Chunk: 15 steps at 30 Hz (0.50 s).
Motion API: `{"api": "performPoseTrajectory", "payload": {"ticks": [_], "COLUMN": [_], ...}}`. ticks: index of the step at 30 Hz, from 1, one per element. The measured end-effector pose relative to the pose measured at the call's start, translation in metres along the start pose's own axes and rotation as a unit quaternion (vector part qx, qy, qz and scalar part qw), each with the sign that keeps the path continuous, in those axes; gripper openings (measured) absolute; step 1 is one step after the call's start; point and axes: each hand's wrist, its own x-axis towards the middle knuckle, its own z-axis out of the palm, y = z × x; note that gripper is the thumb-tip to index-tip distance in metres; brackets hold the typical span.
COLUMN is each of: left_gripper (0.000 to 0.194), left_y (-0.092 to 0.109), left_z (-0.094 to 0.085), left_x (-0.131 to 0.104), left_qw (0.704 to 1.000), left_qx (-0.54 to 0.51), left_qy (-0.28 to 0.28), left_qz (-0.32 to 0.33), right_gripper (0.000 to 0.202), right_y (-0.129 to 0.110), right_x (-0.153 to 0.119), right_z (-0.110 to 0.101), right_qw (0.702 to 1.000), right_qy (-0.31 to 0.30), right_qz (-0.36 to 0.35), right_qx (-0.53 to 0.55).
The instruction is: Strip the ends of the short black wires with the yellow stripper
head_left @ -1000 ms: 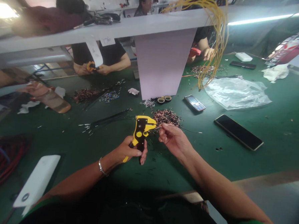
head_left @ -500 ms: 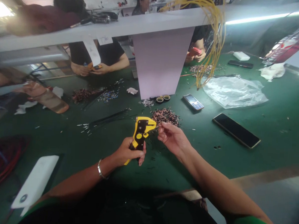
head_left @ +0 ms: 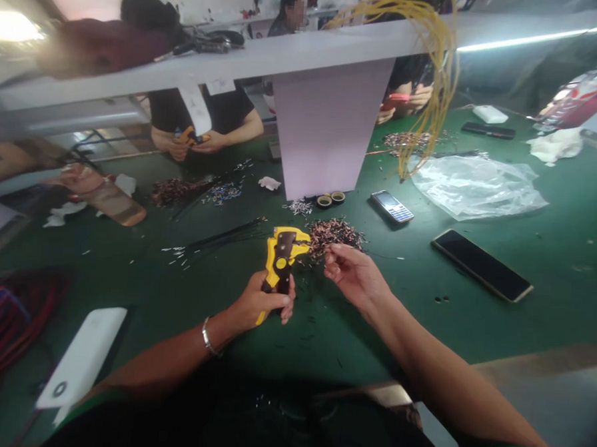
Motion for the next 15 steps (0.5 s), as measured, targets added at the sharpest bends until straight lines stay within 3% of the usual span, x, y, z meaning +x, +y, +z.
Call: {"api": "performPoseTrajectory", "payload": {"ticks": [6,15], "left_gripper": [0.027,0.027], "left_y": [0.005,0.009], "left_z": [-0.01,-0.013], "left_x": [0.009,0.011], "left_qw": [0.998,0.995], "left_qx": [-0.011,0.017], "left_qy": [0.048,0.05], "left_qz": [0.048,0.085], "right_gripper": [0.015,0.018], "right_y": [0.0,0.018], "right_x": [-0.005,-0.015], "right_z": [0.004,0.016], "right_qw": [0.999,0.989], "right_qy": [0.011,-0.013], "right_qz": [-0.04,-0.045], "right_qx": [-0.033,-0.137]}}
